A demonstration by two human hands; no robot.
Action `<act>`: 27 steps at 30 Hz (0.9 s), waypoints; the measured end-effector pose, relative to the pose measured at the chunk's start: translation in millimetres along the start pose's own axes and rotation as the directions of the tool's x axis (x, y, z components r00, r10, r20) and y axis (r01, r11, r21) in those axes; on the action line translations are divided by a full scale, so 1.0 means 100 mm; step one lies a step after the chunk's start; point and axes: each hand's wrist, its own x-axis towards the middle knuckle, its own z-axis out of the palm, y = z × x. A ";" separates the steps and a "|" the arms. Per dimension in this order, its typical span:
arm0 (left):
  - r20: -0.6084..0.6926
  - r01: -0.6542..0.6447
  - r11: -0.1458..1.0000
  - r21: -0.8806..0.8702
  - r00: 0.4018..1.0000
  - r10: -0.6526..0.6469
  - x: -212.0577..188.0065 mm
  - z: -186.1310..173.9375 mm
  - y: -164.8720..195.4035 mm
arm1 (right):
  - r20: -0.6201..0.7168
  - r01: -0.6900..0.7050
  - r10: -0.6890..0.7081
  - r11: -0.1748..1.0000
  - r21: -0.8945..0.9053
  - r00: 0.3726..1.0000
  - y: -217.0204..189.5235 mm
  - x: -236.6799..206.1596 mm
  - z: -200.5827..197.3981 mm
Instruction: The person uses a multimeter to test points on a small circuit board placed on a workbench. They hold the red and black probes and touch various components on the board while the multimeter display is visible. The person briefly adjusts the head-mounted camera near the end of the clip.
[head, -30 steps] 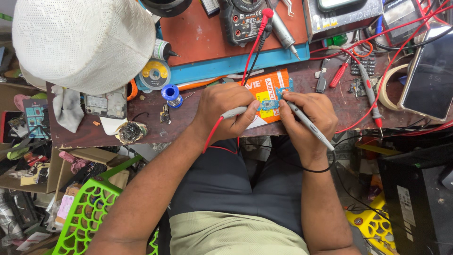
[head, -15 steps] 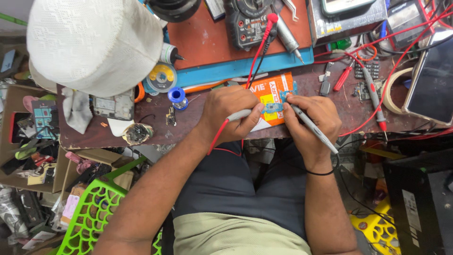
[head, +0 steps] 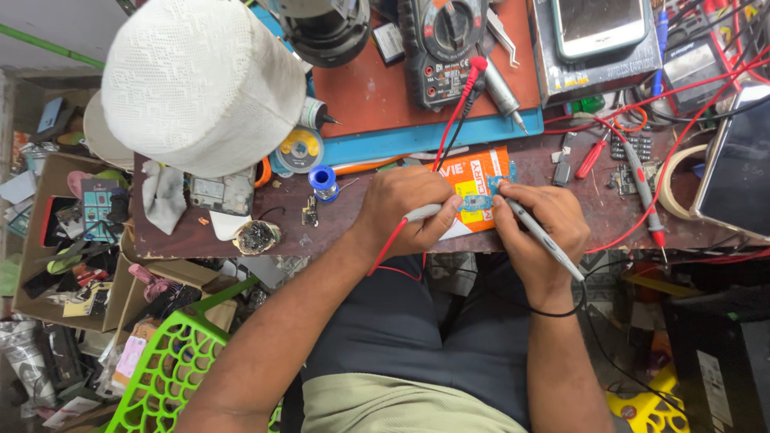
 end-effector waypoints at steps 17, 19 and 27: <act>0.095 -0.239 0.963 0.129 0.969 0.227 -0.06 0.00 -0.01 | -0.019 0.378 -0.384 0.915 -0.143 0.923 0.09 -0.07 0.05; 0.121 -0.275 0.945 0.177 0.959 0.257 0.01 -0.01 0.05 | -0.009 0.392 -0.399 0.906 -0.158 0.917 0.12 -0.08 0.05; 0.182 -0.256 0.925 0.282 0.961 0.211 0.46 -1.06 0.96 | -0.104 0.312 -0.319 0.947 -0.074 0.942 0.12 -0.11 0.05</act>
